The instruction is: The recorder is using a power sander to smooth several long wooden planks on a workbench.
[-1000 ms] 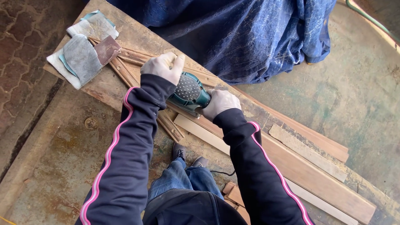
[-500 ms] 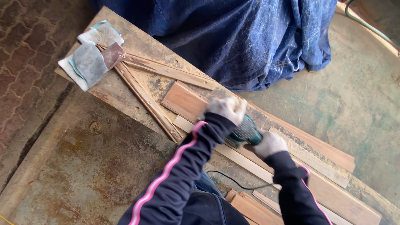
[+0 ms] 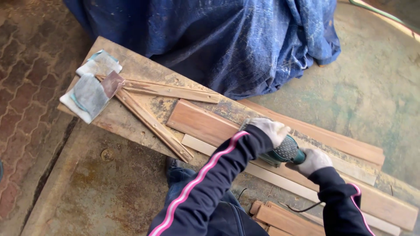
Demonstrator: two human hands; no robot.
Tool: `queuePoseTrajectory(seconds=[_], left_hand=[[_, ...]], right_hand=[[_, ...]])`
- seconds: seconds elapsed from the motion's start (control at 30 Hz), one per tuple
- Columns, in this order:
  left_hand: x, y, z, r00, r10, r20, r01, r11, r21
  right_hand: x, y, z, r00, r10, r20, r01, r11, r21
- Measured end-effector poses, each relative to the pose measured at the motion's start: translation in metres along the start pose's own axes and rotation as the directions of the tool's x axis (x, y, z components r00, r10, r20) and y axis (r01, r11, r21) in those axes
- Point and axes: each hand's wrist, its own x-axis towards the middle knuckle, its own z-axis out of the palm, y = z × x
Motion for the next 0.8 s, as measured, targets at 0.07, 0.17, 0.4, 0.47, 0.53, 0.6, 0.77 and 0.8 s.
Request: queuePoseTrajectory(seconds=[0.07,0.17,0.4,0.47,0.53,0.6,0.77,0.8], left_hand=[[-0.011,-0.003,-0.029,1.0,-0.015,0.022,0.016,0.999,-0.037],[-0.019,-0.014,-0.058,0.997,-0.053,0.057,0.056,0.997,-0.05],[-0.025,-0.066,-0.127,0.994,-0.077,0.072,0.075,0.997,0.032],[-0.034,-0.083,-0.154,0.994,-0.071,0.081,0.07,0.997,0.018],[-0.041,-0.1,-0.18,0.995,-0.056,0.085,0.056,0.998,-0.001],[-0.049,-0.116,-0.201,0.998,-0.061,0.029,0.06,0.997,0.045],[-0.062,-0.141,-0.27,0.987,-0.148,0.063,0.144,0.987,0.068],[-0.065,-0.144,-0.286,0.979,-0.192,0.075,0.187,0.98,0.063]], right_hand=[[-0.005,-0.022,-0.009,1.0,-0.003,-0.011,0.003,1.0,-0.007],[-0.015,-0.055,-0.013,1.0,-0.009,-0.016,0.009,1.0,-0.004],[-0.013,-0.144,-0.034,0.995,-0.095,-0.036,0.097,0.994,0.043],[-0.012,-0.173,-0.035,0.993,-0.108,-0.038,0.11,0.992,0.054],[-0.011,-0.204,-0.04,0.992,-0.115,-0.05,0.118,0.991,0.059],[-0.011,-0.234,-0.048,0.988,-0.149,-0.047,0.152,0.987,0.056],[-0.013,-0.303,-0.07,0.964,-0.256,-0.066,0.262,0.959,0.106],[-0.011,-0.316,-0.072,0.951,-0.297,-0.085,0.306,0.945,0.117]])
